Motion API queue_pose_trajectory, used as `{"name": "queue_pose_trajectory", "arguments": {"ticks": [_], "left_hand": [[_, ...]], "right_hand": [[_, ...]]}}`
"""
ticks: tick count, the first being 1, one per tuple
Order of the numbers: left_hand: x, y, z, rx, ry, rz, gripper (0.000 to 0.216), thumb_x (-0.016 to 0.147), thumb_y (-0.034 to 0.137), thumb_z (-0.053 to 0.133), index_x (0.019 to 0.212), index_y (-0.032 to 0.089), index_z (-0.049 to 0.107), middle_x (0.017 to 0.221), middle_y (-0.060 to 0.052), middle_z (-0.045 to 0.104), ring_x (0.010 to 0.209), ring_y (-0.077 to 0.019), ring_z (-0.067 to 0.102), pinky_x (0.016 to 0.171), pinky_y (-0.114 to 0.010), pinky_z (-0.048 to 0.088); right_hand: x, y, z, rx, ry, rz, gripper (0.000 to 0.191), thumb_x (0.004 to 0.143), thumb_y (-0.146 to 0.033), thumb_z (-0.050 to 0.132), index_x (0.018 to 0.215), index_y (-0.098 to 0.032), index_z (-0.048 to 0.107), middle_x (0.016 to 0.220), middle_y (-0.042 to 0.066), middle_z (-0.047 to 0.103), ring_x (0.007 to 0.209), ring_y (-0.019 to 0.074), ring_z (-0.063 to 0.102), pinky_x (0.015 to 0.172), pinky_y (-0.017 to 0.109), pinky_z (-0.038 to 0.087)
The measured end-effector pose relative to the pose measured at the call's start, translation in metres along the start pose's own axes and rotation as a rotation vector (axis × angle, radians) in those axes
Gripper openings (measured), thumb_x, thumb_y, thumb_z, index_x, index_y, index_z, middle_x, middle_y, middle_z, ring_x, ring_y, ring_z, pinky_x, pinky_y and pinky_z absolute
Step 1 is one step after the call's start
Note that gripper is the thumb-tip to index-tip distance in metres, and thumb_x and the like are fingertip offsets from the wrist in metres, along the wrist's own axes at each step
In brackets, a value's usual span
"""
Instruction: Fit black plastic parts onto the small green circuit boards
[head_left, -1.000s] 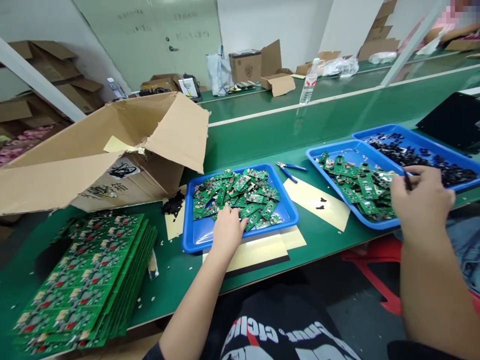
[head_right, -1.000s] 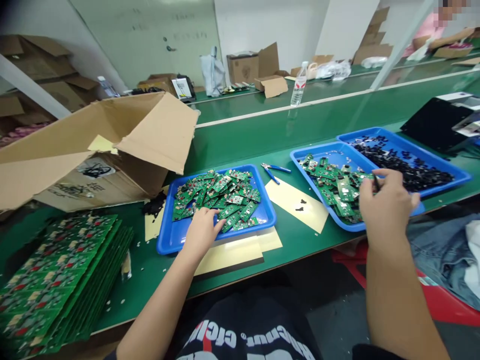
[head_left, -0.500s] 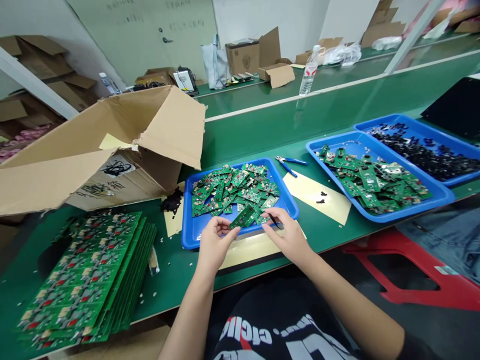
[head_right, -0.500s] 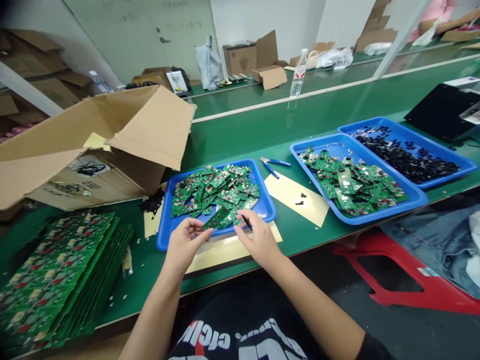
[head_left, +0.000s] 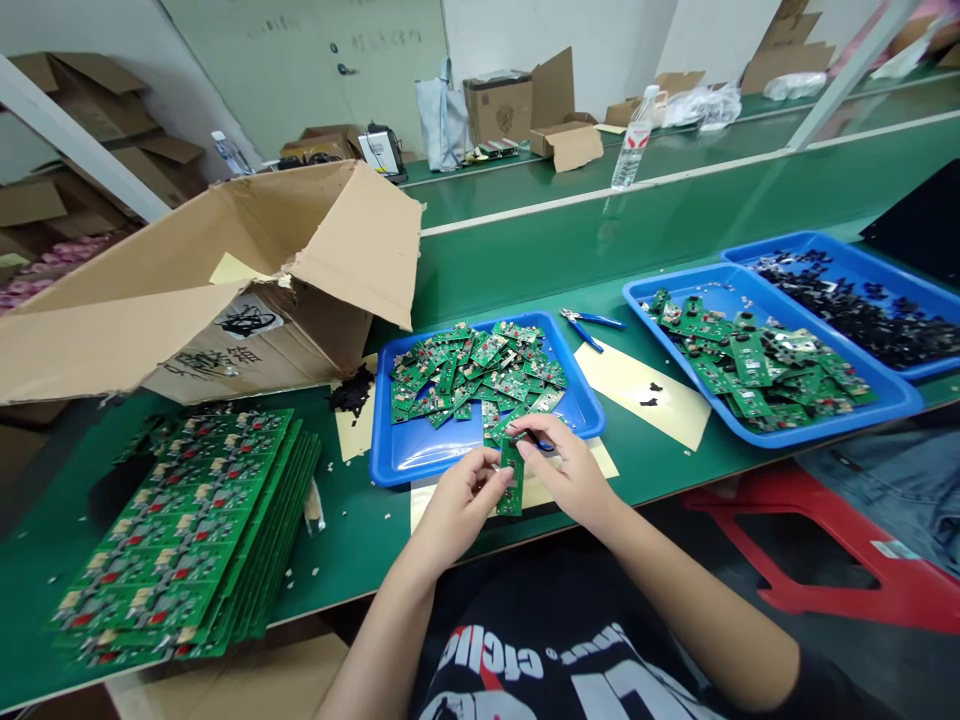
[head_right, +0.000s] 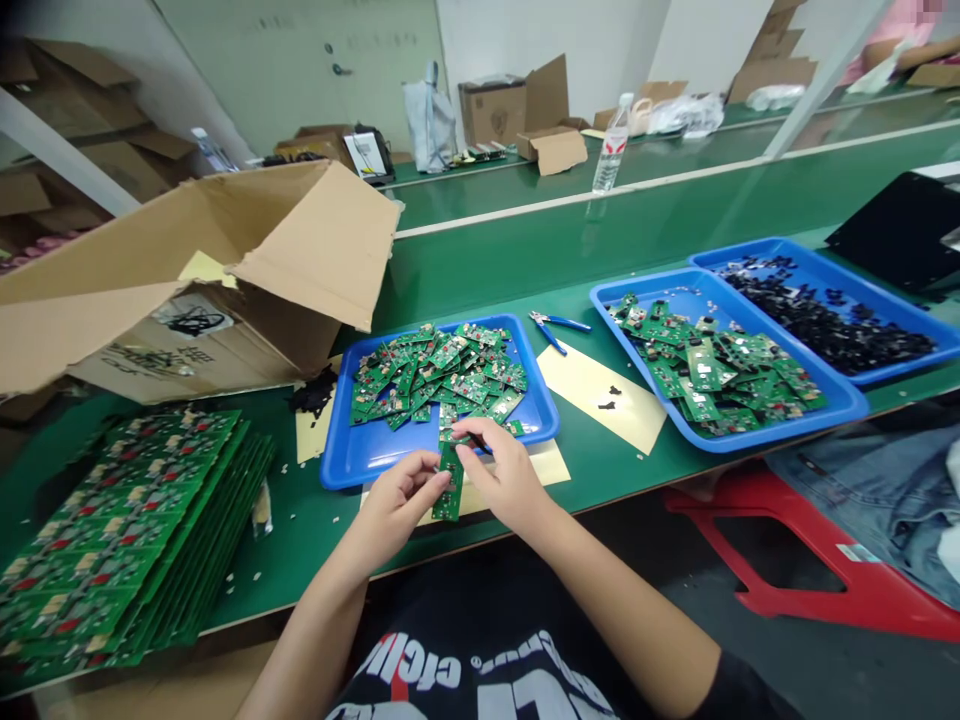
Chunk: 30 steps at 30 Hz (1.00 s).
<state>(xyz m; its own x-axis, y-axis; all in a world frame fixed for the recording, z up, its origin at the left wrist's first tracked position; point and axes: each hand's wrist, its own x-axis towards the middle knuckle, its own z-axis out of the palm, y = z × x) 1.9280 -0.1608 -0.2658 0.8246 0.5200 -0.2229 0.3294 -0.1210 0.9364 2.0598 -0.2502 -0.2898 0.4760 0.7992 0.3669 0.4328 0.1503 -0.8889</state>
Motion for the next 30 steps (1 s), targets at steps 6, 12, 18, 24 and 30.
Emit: {"name": "queue_pose_trajectory", "arguments": {"ticks": [6,12,18,24,30], "left_hand": [[-0.005,0.007,0.004,-0.101,0.097,0.087,0.022,0.083,0.038,0.049,0.089,0.017,0.053,0.073,0.001,0.051,0.066,-0.0121,0.048,0.06,-0.024,0.041],[-0.009,0.014,0.0,-0.103,0.195,0.104,0.023,0.081,0.039,0.052,0.081,0.016,0.055,0.071,0.0,0.053,0.066,-0.0121,0.049,0.061,-0.023,0.042],[-0.009,0.025,0.006,-0.293,0.098,-0.017,0.023,0.075,0.037,0.06,0.082,0.017,0.051,0.068,0.002,0.054,0.063,-0.0108,0.053,0.056,-0.021,0.042],[-0.009,0.028,0.014,-0.341,0.074,-0.046,0.028,0.073,0.034,0.061,0.093,0.017,0.051,0.06,0.004,0.052,0.056,-0.0089,0.051,0.049,-0.018,0.041],[-0.006,0.028,0.016,-0.366,0.085,-0.073,0.031,0.073,0.036,0.06,0.094,0.016,0.047,0.064,0.006,0.053,0.037,-0.0029,0.043,0.036,-0.016,0.036]], "right_hand": [[-0.002,-0.007,-0.013,-0.186,0.055,-0.044,0.017,0.084,-0.023,0.049,0.098,-0.022,0.058,0.129,0.011,0.046,0.122,0.0256,0.043,0.1,0.047,0.036],[-0.001,-0.019,-0.022,-0.334,0.172,-0.157,0.009,0.083,-0.02,0.053,0.078,-0.025,0.06,0.096,0.004,0.065,0.117,0.0274,0.048,0.103,0.058,0.023],[-0.001,-0.024,-0.024,-0.306,0.131,-0.201,0.012,0.085,-0.02,0.051,0.085,-0.026,0.06,0.081,0.002,0.068,0.098,0.0241,0.059,0.095,0.051,0.035],[-0.004,-0.023,-0.021,-0.246,0.048,-0.178,0.02,0.087,-0.018,0.044,0.092,-0.026,0.061,0.087,0.004,0.067,0.091,0.0214,0.06,0.085,0.043,0.045],[-0.007,-0.021,-0.021,-0.254,-0.034,-0.165,0.021,0.089,-0.017,0.041,0.097,-0.025,0.06,0.088,0.004,0.066,0.086,0.0191,0.061,0.089,0.044,0.042]]}}
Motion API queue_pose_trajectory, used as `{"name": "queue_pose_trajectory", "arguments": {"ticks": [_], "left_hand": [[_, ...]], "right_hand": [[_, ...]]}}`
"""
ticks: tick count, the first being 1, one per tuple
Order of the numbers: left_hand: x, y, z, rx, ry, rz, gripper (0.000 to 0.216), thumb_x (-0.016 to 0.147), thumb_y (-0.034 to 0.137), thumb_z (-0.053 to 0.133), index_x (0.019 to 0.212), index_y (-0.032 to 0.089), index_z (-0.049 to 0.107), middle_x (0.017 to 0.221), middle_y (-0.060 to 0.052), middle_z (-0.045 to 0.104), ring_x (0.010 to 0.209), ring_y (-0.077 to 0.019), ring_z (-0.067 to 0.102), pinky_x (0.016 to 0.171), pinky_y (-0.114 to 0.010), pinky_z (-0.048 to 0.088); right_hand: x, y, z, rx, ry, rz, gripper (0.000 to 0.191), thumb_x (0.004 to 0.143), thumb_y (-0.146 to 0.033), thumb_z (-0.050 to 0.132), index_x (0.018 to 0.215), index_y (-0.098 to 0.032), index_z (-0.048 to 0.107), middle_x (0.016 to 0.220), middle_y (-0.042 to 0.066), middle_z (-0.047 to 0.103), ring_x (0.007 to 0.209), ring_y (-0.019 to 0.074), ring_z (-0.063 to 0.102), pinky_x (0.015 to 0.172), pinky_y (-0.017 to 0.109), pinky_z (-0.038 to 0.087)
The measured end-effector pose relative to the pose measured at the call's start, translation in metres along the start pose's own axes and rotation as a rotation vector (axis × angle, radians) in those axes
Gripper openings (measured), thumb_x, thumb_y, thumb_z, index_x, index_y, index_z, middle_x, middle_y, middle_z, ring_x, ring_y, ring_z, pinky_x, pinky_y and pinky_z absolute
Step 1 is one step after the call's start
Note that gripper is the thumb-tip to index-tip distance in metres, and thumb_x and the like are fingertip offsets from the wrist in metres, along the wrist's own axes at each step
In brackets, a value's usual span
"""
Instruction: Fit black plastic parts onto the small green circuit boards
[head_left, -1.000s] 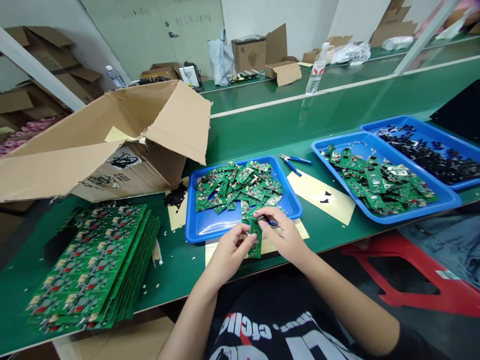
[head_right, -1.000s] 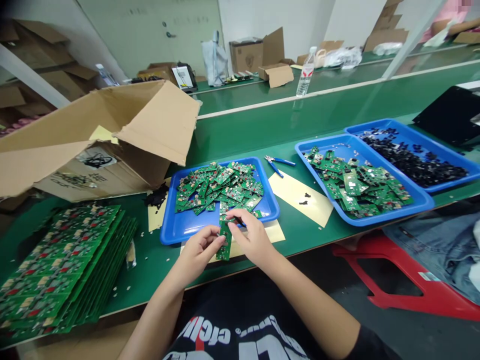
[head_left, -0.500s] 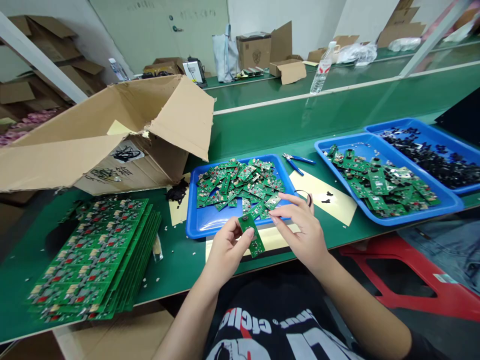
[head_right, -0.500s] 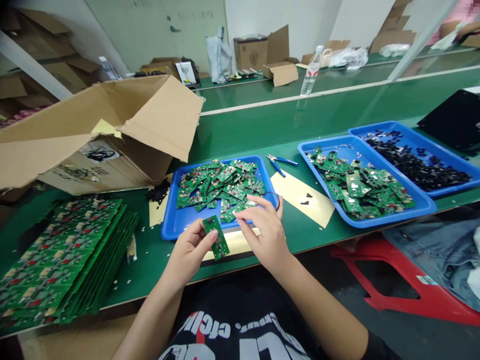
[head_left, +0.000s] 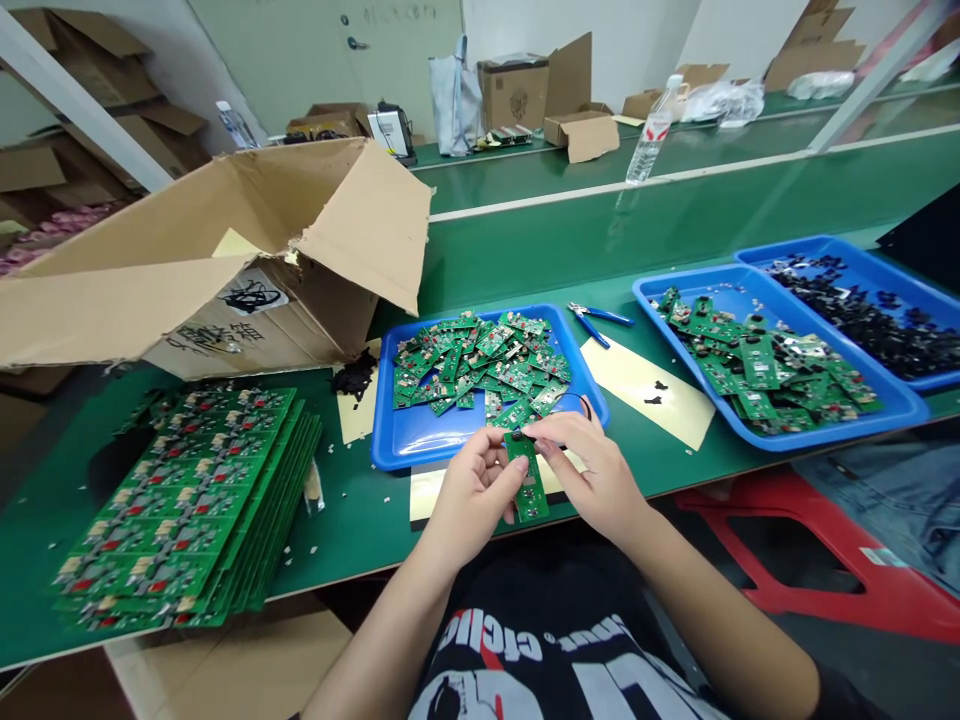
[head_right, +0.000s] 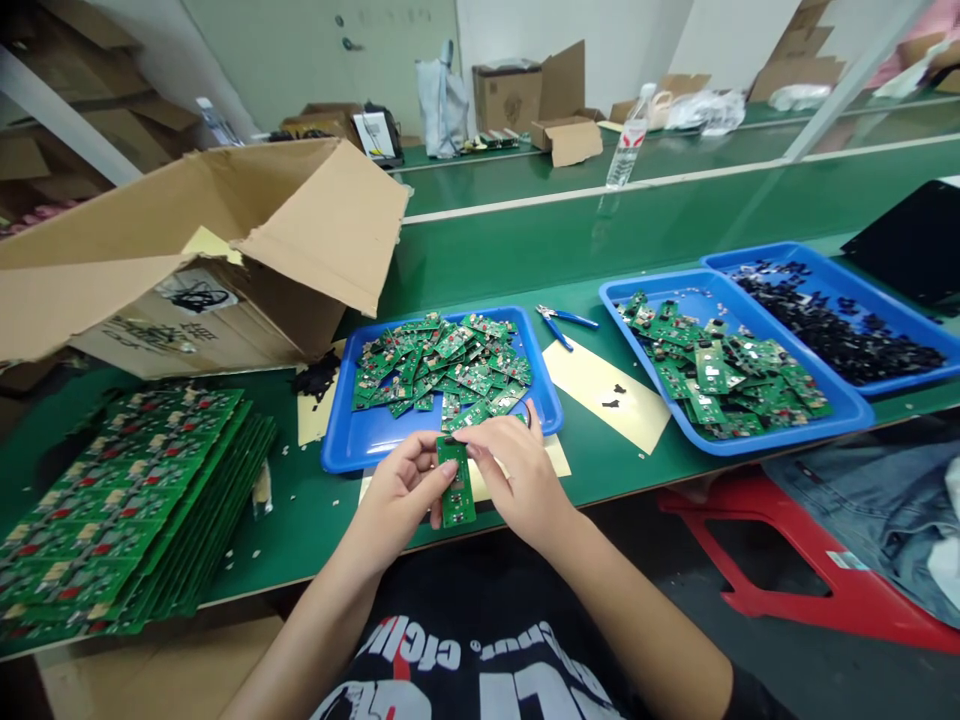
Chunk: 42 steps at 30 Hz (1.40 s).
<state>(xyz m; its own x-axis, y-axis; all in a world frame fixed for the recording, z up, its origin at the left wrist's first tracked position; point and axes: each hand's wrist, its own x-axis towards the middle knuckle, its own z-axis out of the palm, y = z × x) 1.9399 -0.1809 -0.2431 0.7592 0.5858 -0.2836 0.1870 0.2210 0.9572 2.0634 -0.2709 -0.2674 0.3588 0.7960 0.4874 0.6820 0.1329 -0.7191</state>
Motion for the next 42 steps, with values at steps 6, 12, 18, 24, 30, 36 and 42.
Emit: {"name": "queue_pose_trajectory", "arguments": {"ticks": [6,12,18,24,30,36,42], "left_hand": [[0.0,-0.001,0.001,-0.012,0.022,-0.029,0.033,0.072,0.035,0.061,0.096,0.015,0.049,0.06,0.007,0.051,0.038,-0.0041,0.045,0.036,-0.016,0.038],[0.003,-0.001,-0.001,0.054,0.028,-0.016,0.029,0.074,0.031,0.058,0.097,0.014,0.055,0.059,0.007,0.05,0.036,-0.0037,0.043,0.035,-0.017,0.037],[0.005,-0.003,-0.001,0.105,0.023,0.006,0.024,0.075,0.029,0.055,0.094,0.014,0.055,0.057,0.007,0.049,0.034,-0.0047,0.046,0.034,-0.017,0.037],[0.005,-0.005,0.005,0.13,0.032,0.027,0.023,0.076,0.027,0.054,0.095,0.014,0.056,0.053,0.009,0.046,0.035,-0.0054,0.048,0.035,-0.016,0.038],[0.007,-0.007,0.008,0.124,-0.002,0.021,0.027,0.079,0.031,0.05,0.098,0.013,0.056,0.05,0.007,0.049,0.038,-0.0081,0.052,0.037,-0.017,0.042],[0.008,-0.008,0.008,0.082,-0.009,0.001,0.03,0.08,0.038,0.05,0.093,0.012,0.058,0.044,0.006,0.051,0.036,-0.0092,0.052,0.037,-0.017,0.042],[0.011,-0.012,0.006,0.048,0.013,-0.009,0.038,0.08,0.039,0.051,0.107,0.012,0.055,0.048,0.005,0.052,0.037,-0.0092,0.053,0.037,-0.018,0.043]], "right_hand": [[0.0,0.001,-0.002,-0.06,-0.072,-0.015,0.052,0.09,-0.017,0.039,0.138,-0.03,0.025,0.078,-0.001,0.063,0.086,0.0176,0.061,0.106,0.056,0.021],[0.007,0.005,-0.006,-0.148,-0.032,-0.208,0.033,0.088,-0.013,0.041,0.117,-0.026,0.047,0.079,0.001,0.062,0.076,0.0165,0.059,0.101,0.052,0.034],[0.013,0.007,-0.012,-0.231,-0.1,-0.296,0.021,0.088,-0.01,0.04,0.104,-0.018,0.052,0.085,0.007,0.062,0.08,0.0193,0.056,0.086,0.043,0.046],[0.014,0.006,-0.011,-0.304,-0.149,-0.284,0.02,0.089,-0.014,0.039,0.098,-0.014,0.057,0.078,0.01,0.061,0.076,0.0207,0.055,0.071,0.037,0.048],[0.015,0.006,-0.008,-0.332,-0.069,-0.324,0.021,0.089,-0.015,0.04,0.088,-0.014,0.061,0.071,0.008,0.06,0.071,0.0187,0.054,0.066,0.033,0.049],[0.012,0.009,-0.005,-0.315,-0.014,-0.357,0.02,0.089,-0.015,0.042,0.085,-0.013,0.062,0.07,0.007,0.063,0.068,0.0175,0.054,0.063,0.032,0.05],[0.009,0.015,-0.005,-0.233,0.03,-0.399,0.016,0.087,-0.009,0.047,0.095,-0.013,0.06,0.083,0.008,0.068,0.078,0.018,0.059,0.073,0.032,0.052]]}}
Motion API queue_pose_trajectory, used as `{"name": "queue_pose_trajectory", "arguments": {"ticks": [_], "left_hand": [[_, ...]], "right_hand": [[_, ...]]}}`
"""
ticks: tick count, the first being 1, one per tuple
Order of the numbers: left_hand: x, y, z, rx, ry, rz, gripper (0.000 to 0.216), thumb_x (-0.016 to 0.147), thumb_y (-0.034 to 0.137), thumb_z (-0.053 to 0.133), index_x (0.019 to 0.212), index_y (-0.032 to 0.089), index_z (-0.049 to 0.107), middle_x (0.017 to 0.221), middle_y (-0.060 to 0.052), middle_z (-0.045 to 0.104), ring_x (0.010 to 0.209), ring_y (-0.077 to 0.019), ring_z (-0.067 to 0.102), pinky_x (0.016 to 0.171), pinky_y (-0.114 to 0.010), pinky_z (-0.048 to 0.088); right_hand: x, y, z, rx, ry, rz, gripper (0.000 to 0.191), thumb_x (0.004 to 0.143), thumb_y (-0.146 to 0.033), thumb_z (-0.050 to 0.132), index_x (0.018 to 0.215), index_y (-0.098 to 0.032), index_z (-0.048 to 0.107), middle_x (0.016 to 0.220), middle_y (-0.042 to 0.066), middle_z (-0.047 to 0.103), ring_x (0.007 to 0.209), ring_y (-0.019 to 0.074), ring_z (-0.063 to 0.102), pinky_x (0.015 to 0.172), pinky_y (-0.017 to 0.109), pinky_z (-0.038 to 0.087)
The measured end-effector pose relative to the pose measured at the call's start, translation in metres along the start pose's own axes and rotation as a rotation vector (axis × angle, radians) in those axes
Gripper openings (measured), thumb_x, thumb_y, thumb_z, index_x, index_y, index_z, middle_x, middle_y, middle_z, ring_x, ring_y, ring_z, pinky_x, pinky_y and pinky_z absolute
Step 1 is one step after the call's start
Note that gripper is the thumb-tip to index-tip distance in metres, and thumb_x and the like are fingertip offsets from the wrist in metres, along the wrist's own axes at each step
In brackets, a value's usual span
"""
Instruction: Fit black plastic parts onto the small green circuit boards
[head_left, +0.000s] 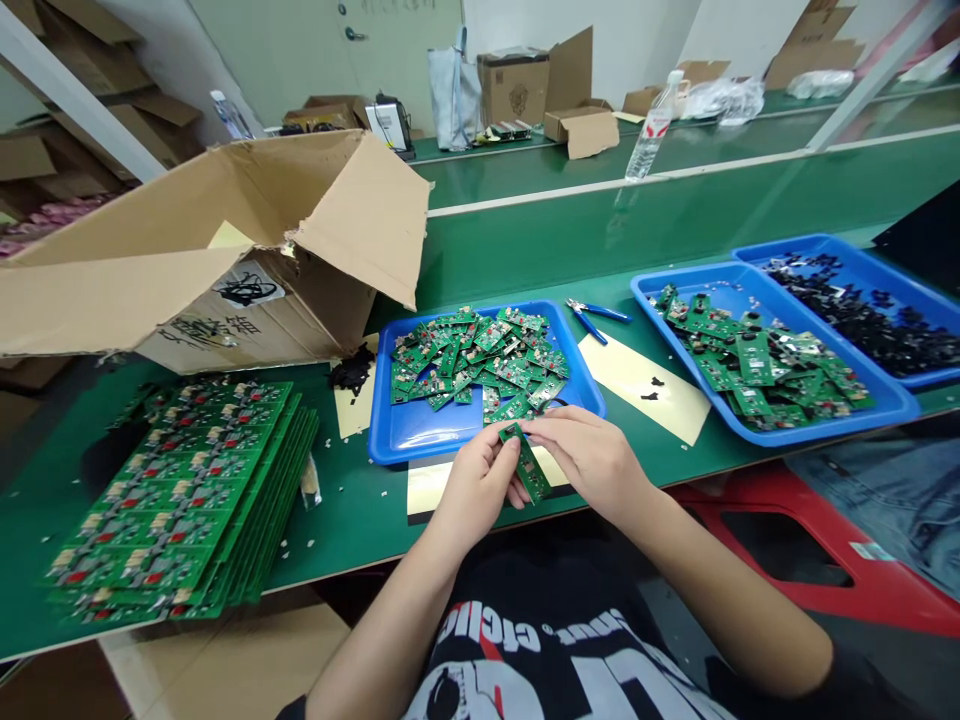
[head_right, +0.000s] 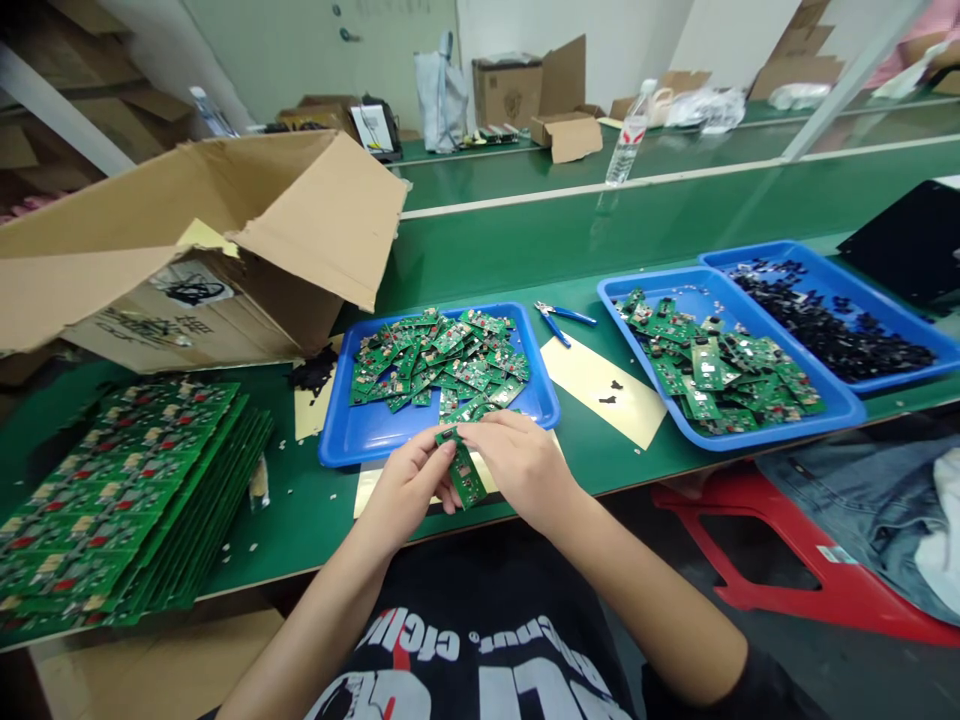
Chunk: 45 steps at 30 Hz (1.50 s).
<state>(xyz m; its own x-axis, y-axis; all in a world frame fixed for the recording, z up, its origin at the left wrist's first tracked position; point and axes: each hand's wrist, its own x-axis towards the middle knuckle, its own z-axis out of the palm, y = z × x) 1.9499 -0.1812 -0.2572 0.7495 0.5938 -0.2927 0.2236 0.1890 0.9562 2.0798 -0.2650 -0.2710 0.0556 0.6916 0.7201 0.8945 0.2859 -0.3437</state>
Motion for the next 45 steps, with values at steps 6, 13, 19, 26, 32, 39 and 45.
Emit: {"name": "queue_pose_trajectory", "arguments": {"ticks": [6,13,19,26,32,39,45], "left_hand": [[-0.001,0.004,0.001,-0.032,-0.026,-0.02,0.036,0.079,0.036,0.052,0.106,0.011,0.054,0.048,0.006,0.052,0.036,-0.0083,0.052,0.037,-0.017,0.043],[-0.001,0.005,0.002,-0.049,-0.043,-0.026,0.036,0.079,0.035,0.052,0.106,0.012,0.054,0.048,0.005,0.053,0.037,-0.0089,0.053,0.038,-0.017,0.043],[0.0,0.004,0.002,-0.065,-0.046,-0.043,0.033,0.078,0.035,0.053,0.101,0.012,0.055,0.047,0.005,0.054,0.038,-0.0099,0.054,0.038,-0.018,0.043],[0.0,0.005,0.002,-0.07,-0.046,-0.04,0.035,0.078,0.033,0.051,0.105,0.011,0.055,0.047,0.005,0.054,0.038,-0.0095,0.053,0.038,-0.018,0.043],[-0.001,0.005,0.003,-0.105,-0.022,-0.049,0.036,0.079,0.035,0.05,0.106,0.012,0.056,0.044,0.005,0.053,0.038,-0.0097,0.053,0.038,-0.018,0.042],[-0.001,0.004,0.005,-0.121,-0.015,-0.054,0.039,0.079,0.034,0.05,0.11,0.011,0.055,0.046,0.004,0.054,0.04,-0.0101,0.054,0.04,-0.018,0.044],[0.0,0.004,0.004,-0.12,-0.015,-0.059,0.041,0.079,0.034,0.05,0.112,0.01,0.054,0.046,0.004,0.054,0.04,-0.0101,0.054,0.04,-0.019,0.044]], "right_hand": [[-0.001,0.001,0.001,0.037,-0.025,0.144,0.013,0.088,-0.011,0.046,0.085,-0.018,0.057,0.079,0.005,0.066,0.096,0.0226,0.059,0.09,0.046,0.044],[-0.002,-0.003,0.004,0.086,0.005,0.237,0.014,0.087,-0.012,0.045,0.087,-0.02,0.057,0.089,0.007,0.061,0.111,0.0252,0.05,0.094,0.051,0.041],[-0.002,-0.007,0.006,0.028,0.051,0.268,0.015,0.086,-0.017,0.049,0.082,-0.019,0.064,0.116,0.013,0.044,0.112,0.0256,0.048,0.088,0.043,0.046],[-0.004,-0.004,0.009,0.003,0.027,0.195,0.016,0.086,-0.014,0.05,0.082,-0.02,0.063,0.077,0.002,0.059,0.074,0.0151,0.057,0.092,0.044,0.038],[-0.003,-0.007,0.012,-0.012,0.066,0.183,0.015,0.086,-0.013,0.051,0.08,-0.02,0.063,0.076,0.002,0.063,0.075,0.0155,0.058,0.095,0.045,0.035],[-0.005,-0.008,0.015,0.001,0.092,0.221,0.015,0.086,-0.014,0.05,0.08,-0.02,0.062,0.076,0.002,0.063,0.074,0.0151,0.059,0.094,0.044,0.036],[-0.007,-0.006,0.015,0.027,0.093,0.191,0.02,0.087,-0.012,0.047,0.088,-0.023,0.065,0.078,0.001,0.064,0.074,0.0146,0.059,0.097,0.044,0.035]]}}
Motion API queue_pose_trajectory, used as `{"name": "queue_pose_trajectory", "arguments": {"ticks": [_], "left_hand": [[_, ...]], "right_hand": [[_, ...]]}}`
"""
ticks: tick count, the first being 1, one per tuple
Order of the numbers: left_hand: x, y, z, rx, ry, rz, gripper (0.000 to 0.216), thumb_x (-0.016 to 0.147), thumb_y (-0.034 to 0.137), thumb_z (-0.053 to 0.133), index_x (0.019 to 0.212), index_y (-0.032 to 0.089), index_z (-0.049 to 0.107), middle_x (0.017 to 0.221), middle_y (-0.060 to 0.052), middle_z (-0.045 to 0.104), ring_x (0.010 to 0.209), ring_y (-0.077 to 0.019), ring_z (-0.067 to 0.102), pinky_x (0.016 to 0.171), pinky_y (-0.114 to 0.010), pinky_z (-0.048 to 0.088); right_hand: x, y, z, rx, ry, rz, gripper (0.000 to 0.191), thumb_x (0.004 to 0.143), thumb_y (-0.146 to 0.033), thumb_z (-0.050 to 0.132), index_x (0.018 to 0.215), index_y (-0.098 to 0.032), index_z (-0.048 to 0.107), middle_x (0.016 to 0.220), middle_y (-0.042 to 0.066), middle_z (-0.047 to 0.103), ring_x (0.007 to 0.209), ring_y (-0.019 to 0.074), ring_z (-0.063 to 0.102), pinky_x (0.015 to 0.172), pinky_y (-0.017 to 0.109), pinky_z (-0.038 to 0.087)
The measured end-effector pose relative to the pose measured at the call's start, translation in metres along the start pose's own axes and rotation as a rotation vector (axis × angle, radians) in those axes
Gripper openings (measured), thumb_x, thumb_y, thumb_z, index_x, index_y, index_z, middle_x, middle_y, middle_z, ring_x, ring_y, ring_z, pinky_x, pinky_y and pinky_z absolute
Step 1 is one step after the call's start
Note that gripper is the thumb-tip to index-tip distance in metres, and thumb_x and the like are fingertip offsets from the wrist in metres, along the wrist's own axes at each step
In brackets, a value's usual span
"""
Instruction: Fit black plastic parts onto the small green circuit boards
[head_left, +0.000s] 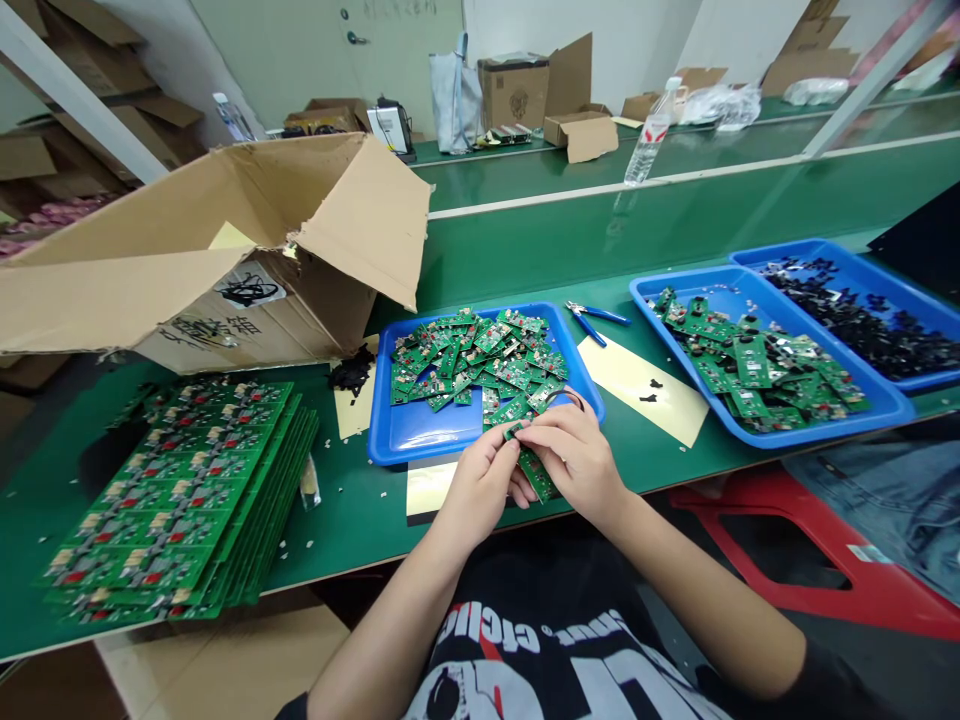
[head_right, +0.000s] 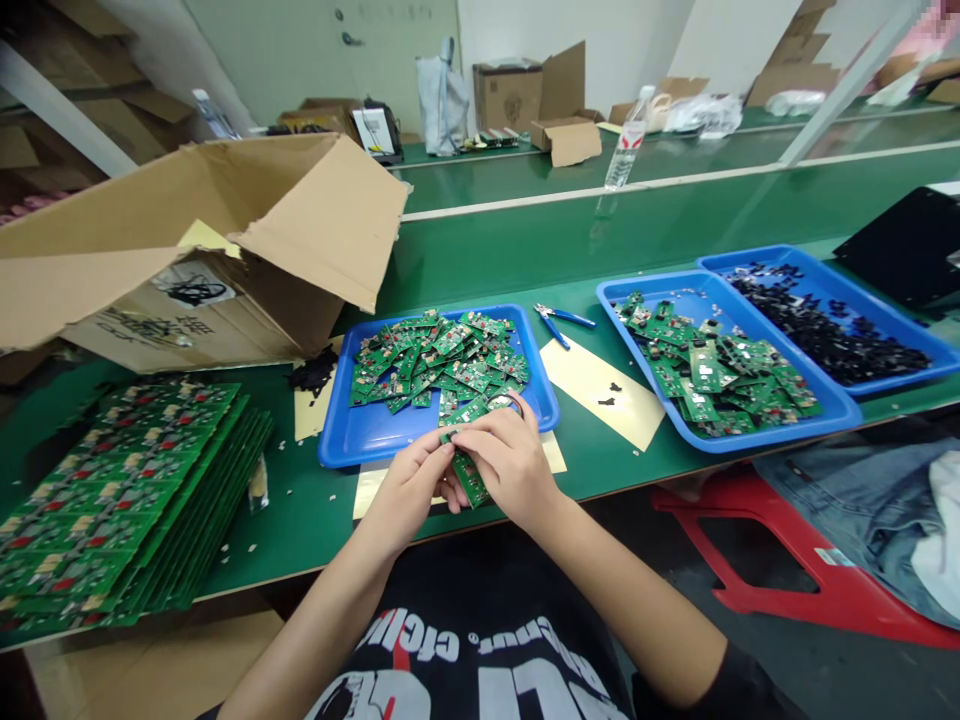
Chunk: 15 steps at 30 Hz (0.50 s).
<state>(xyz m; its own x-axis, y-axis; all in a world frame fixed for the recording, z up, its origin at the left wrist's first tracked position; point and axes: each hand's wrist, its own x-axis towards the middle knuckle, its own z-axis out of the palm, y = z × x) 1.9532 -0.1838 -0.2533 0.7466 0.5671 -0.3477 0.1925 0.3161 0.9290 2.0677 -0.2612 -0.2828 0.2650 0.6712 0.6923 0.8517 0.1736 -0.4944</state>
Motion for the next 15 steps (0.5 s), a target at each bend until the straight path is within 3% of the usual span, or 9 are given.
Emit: {"name": "queue_pose_trajectory", "arguments": {"ticks": [2,5,15], "left_hand": [[0.001,-0.001,-0.001,-0.005,-0.006,-0.005,0.04,0.08,0.033,0.049,0.112,0.01,0.054,0.045,0.004,0.054,0.04,-0.0101,0.053,0.04,-0.018,0.044],[0.001,-0.001,-0.003,-0.008,-0.022,-0.022,0.038,0.08,0.031,0.047,0.111,0.01,0.054,0.045,0.003,0.054,0.039,-0.0096,0.053,0.04,-0.017,0.043],[0.001,0.0,-0.003,0.044,-0.01,0.001,0.034,0.08,0.035,0.049,0.103,0.012,0.059,0.043,0.004,0.052,0.037,-0.009,0.051,0.038,-0.017,0.04]], "right_hand": [[0.001,0.002,-0.001,0.0,-0.035,-0.016,0.027,0.088,-0.012,0.045,0.105,-0.024,0.061,0.076,0.001,0.063,0.073,0.0143,0.058,0.099,0.045,0.034],[0.004,0.004,-0.005,0.024,-0.117,-0.021,0.042,0.088,-0.012,0.043,0.129,-0.024,0.041,0.077,0.0,0.061,0.076,0.015,0.058,0.101,0.047,0.032],[0.015,0.007,-0.011,0.004,-0.237,-0.083,0.037,0.088,-0.011,0.038,0.123,-0.021,0.038,0.08,0.002,0.06,0.079,0.0166,0.058,0.098,0.049,0.038]]}}
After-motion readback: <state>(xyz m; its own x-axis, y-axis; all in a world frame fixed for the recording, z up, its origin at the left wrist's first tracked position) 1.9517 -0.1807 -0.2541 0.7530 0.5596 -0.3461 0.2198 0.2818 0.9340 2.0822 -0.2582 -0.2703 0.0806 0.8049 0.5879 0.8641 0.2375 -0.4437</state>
